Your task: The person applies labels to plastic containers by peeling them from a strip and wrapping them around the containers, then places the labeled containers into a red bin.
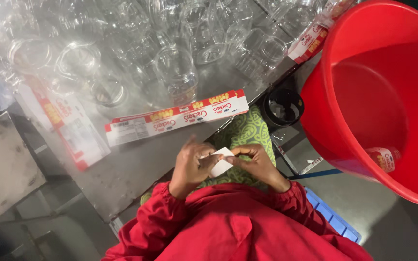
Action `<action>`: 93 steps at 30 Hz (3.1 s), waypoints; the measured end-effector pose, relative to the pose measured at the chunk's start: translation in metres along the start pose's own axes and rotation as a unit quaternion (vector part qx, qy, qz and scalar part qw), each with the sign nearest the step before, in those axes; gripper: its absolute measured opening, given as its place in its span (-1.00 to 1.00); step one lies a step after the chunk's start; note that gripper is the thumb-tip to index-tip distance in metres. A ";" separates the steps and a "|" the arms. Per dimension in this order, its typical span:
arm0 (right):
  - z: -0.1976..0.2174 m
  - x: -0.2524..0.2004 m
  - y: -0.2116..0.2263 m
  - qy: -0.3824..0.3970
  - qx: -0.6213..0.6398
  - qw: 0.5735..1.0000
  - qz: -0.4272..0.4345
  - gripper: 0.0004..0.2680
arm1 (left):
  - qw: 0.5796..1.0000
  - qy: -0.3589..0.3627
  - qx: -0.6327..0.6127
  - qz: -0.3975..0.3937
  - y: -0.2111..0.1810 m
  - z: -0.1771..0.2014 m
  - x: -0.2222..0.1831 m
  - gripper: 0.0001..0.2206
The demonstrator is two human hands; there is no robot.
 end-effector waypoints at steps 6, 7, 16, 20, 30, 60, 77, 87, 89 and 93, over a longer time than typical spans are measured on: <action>0.001 0.002 -0.015 0.002 0.119 0.993 -0.021 -0.89 | 0.994 0.019 -0.091 0.057 0.026 -0.016 -0.010 -0.84; -0.001 0.004 -0.015 0.019 0.167 0.985 -0.025 -0.89 | 0.991 0.045 -0.110 0.066 0.028 -0.020 -0.009 -0.83; -0.001 -0.008 0.062 -0.182 -0.305 0.901 0.249 -0.80 | 0.995 0.001 0.025 0.099 0.008 -0.016 0.004 -0.90; -0.023 0.004 0.027 -0.084 -0.391 0.906 0.138 -0.88 | 0.989 0.035 0.142 0.027 -0.002 -0.033 -0.003 -0.83; -0.006 0.008 -0.025 -0.018 0.163 0.986 -0.001 -0.85 | 0.998 -0.009 0.044 0.033 -0.001 -0.027 0.001 -0.92; 0.001 -0.011 0.043 -0.157 -0.149 0.965 0.148 -0.88 | 0.992 0.017 0.009 0.126 0.003 -0.028 -0.001 -0.93; 0.013 0.001 -0.003 -0.099 0.341 0.935 0.016 -0.87 | 0.982 -0.185 -0.012 -0.034 -0.012 0.004 -0.011 -0.94; -0.007 0.000 -0.012 -0.104 0.142 0.984 0.037 -0.84 | 0.875 -0.294 -0.368 0.116 0.034 -0.005 -0.018 -0.77; 0.021 -0.002 -0.032 -0.177 0.205 0.962 -0.012 -0.82 | 0.939 -0.233 -0.253 -0.024 -0.012 0.001 -0.011 -0.70; 0.014 -0.012 -0.006 -0.020 -0.159 0.986 0.036 -0.86 | 0.995 -0.043 -0.050 -0.072 -0.050 -0.016 0.002 -0.75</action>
Point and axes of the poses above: each hand's wrist, its own x-axis towards the middle knuckle, its own z-axis out of the back of the hand, y = z × x, the point moved 7 cm from there along x, towards the middle knuckle, and after that the axes turned 8 degrees about -x, right-handed, at the moved point
